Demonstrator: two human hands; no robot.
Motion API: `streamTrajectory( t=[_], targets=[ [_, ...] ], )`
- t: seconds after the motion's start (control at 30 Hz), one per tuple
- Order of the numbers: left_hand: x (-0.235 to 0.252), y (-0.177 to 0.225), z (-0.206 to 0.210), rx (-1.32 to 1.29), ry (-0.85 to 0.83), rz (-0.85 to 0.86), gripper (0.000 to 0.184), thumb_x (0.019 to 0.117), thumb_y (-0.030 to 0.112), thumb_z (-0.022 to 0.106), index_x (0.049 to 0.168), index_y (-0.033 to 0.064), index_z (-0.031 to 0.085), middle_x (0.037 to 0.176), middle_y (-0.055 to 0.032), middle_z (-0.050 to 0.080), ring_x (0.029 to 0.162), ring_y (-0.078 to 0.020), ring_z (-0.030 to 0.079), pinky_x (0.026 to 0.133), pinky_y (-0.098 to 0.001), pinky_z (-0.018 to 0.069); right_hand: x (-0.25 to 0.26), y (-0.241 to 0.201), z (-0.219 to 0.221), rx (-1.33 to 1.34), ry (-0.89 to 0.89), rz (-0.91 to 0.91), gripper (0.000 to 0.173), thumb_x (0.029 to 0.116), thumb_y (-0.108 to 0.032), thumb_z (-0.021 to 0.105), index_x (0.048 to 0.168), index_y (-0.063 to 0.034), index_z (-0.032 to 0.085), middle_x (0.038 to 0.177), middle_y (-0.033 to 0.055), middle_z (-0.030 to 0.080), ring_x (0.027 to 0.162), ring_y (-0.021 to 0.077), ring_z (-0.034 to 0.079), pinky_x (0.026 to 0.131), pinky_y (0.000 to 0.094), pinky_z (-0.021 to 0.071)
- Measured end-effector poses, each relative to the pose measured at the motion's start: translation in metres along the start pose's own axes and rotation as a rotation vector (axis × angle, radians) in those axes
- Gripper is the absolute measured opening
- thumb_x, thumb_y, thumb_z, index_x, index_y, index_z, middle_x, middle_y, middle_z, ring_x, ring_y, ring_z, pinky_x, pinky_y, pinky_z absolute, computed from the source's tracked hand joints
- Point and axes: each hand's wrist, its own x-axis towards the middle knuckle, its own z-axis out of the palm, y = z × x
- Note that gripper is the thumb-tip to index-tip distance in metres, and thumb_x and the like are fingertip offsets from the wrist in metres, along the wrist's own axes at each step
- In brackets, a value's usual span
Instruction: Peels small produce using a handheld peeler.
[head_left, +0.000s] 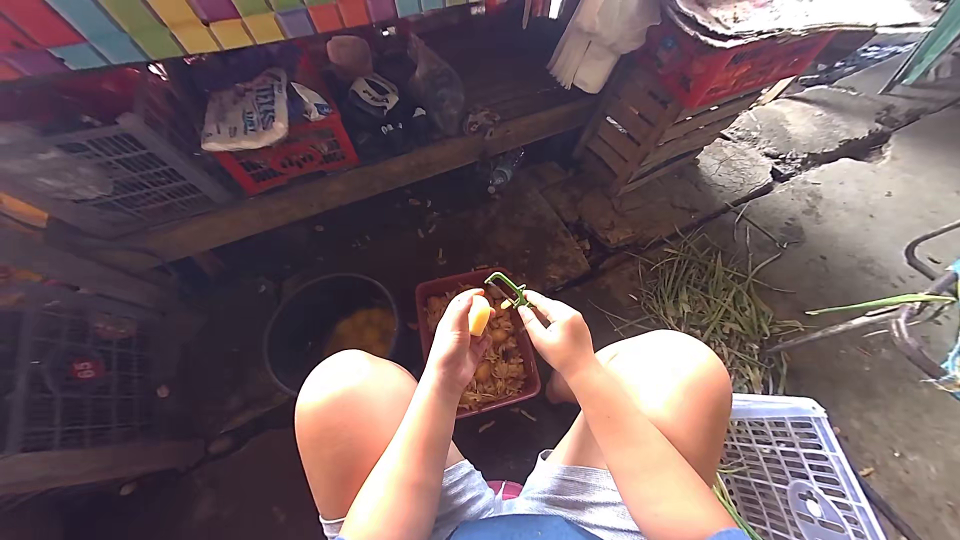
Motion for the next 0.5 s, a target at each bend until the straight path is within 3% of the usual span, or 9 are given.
streamTrajectory(
  t=[0.03,0.07,0.13,0.17,0.23,0.3,0.37,0.43,0.5],
  targets=[
    [0.0,-0.001,-0.002,0.086,-0.049,0.034,0.026,0.1073,0.014,0.045,0.133,0.0092,0.047,0.087,-0.0021,0.059,0.058,-0.0041,0.052,0.054,-0.016,0.0461,0.0,0.001,-0.002,0.02,0.023,-0.016,0.033,0.1006,-0.019,0.058,0.124,-0.0004,0.073,0.113,0.0177,0.075,0.105,0.0309,0.073,0.092,0.051,0.0564],
    [-0.001,-0.002,-0.004,0.182,-0.07,0.068,0.041,0.0968,0.003,0.056,0.136,0.0066,0.044,0.087,-0.0023,0.057,0.061,-0.0048,0.053,0.056,-0.0171,0.0476,-0.002,0.002,-0.003,0.044,0.04,-0.035,0.033,0.1004,-0.019,0.059,0.123,-0.0004,0.073,0.112,0.0171,0.076,0.104,0.0291,0.074,0.091,0.0492,0.0571],
    [0.0,-0.004,-0.005,0.41,-0.045,0.11,0.07,0.078,-0.003,0.071,0.141,0.0025,0.042,0.098,-0.0073,0.059,0.075,-0.0099,0.06,0.064,-0.0217,0.0527,-0.006,0.002,-0.004,0.068,0.03,-0.106,0.031,0.1001,-0.019,0.059,0.121,-0.0013,0.074,0.106,0.0153,0.076,0.098,0.0251,0.074,0.088,0.0448,0.059],
    [0.001,-0.005,-0.005,0.492,-0.005,0.116,0.071,0.0743,-0.003,0.074,0.139,0.0023,0.045,0.1,-0.009,0.06,0.079,-0.0122,0.061,0.067,-0.0246,0.0529,-0.008,0.002,-0.003,0.044,0.022,-0.18,0.03,0.0992,-0.019,0.06,0.119,-0.0023,0.076,0.097,0.014,0.076,0.09,0.0238,0.074,0.082,0.0426,0.06],
    [0.001,-0.006,-0.005,0.572,0.064,0.131,0.06,0.0728,-0.006,0.075,0.129,0.0007,0.055,0.102,-0.0105,0.064,0.082,-0.0135,0.063,0.069,-0.0275,0.0545,-0.012,0.0,-0.001,-0.026,0.009,-0.335,0.028,0.0974,-0.02,0.061,0.115,-0.0058,0.079,0.082,0.0112,0.073,0.075,0.0222,0.071,0.07,0.039,0.0587],
    [0.0,-0.004,-0.006,0.681,0.086,0.146,0.052,0.0721,-0.007,0.075,0.121,0.0001,0.061,0.103,-0.0101,0.067,0.09,-0.0135,0.065,0.077,-0.0302,0.0563,-0.013,0.0,0.0,-0.069,-0.01,-0.366,0.027,0.0964,-0.02,0.062,0.113,-0.0075,0.08,0.077,0.0104,0.071,0.07,0.023,0.069,0.066,0.0394,0.0577],
    [-0.002,-0.002,-0.008,0.801,0.075,0.148,0.049,0.0709,-0.004,0.072,0.119,0.0007,0.063,0.102,-0.0099,0.067,0.09,-0.015,0.064,0.079,-0.0338,0.0549,-0.008,0.002,-0.004,-0.147,-0.042,-0.228,0.028,0.0971,-0.02,0.062,0.115,-0.0082,0.079,0.081,0.0125,0.072,0.075,0.0275,0.071,0.069,0.0461,0.0585],
    [-0.005,-0.003,-0.009,0.802,0.037,0.21,0.036,0.0709,-0.005,0.069,0.106,0.0007,0.066,0.091,-0.0048,0.066,0.081,-0.0091,0.062,0.073,-0.0279,0.0531,0.0,0.006,-0.009,-0.245,-0.113,-0.035,0.031,0.0996,-0.022,0.06,0.122,-0.0097,0.077,0.091,0.0171,0.074,0.086,0.0353,0.073,0.076,0.0556,0.0562],
    [-0.005,-0.003,-0.01,0.785,0.037,0.248,0.027,0.072,-0.008,0.067,0.098,0.0008,0.066,0.087,-0.0028,0.065,0.078,-0.0062,0.061,0.071,-0.0256,0.0517,0.004,0.003,-0.013,-0.178,-0.158,0.088,0.033,0.1015,-0.026,0.058,0.125,-0.0089,0.075,0.105,0.017,0.076,0.101,0.0342,0.072,0.088,0.0559,0.0543]
  ],
)
